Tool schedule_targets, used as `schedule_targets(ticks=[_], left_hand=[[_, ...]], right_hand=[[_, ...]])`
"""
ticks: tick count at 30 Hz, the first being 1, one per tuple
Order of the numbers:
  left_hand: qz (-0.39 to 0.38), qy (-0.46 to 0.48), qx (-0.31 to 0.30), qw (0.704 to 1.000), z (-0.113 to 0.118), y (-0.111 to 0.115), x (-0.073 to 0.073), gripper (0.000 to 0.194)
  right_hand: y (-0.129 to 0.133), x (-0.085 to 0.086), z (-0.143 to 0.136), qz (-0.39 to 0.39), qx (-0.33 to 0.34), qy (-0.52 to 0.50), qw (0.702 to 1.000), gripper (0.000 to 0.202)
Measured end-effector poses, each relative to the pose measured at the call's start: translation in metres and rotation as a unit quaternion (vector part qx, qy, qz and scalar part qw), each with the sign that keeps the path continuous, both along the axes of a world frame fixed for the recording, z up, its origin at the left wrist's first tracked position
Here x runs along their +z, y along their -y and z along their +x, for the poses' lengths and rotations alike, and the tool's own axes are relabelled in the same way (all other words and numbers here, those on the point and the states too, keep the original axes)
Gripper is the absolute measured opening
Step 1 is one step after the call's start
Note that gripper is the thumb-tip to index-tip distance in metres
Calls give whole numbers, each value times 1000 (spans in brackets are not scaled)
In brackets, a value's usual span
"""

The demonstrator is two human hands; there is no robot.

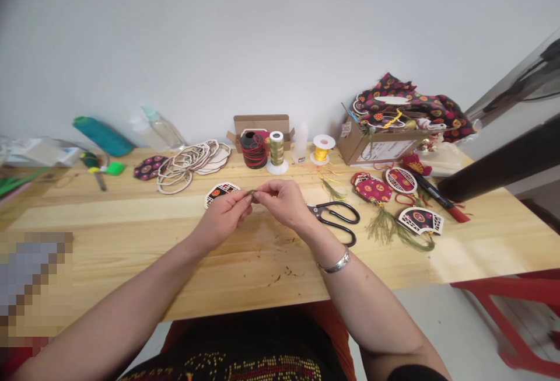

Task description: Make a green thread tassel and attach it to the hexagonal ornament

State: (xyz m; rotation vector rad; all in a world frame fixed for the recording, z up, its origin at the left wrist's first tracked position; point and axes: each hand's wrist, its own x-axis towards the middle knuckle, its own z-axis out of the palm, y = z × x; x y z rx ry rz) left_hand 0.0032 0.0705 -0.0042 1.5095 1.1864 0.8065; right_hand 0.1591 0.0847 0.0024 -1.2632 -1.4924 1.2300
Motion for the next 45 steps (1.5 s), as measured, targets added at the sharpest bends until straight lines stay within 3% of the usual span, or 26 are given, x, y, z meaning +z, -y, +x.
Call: schedule_targets(ticks=[7,14,21,24,29,35,45], left_hand=[[94,-104,5,990,-2,2,0,27],[151,-165,11,975,1,6,5,27],[152,-182,12,971,3,7,7,26],[151,-188,13,970,3,7,8,25],[155,-189,8,970,4,7,10,26],[143,-151,1,978,2,6,8,26],[104,-108,26,988,-3,3,4,21]], right_hand=[[3,-6,-5,141,-36,109,983,11],[6,-12,-8,291,-64,226,928,11],[10,-13,-10,347,-107,295,884,12],[11,-12,-11,332,-117,281,893,14],[12,-10,-10,259,-109,188,941,15],[11,-6,-8,220,-85,130,963,15],[8,-4,-4,247,-82,125,957,14]])
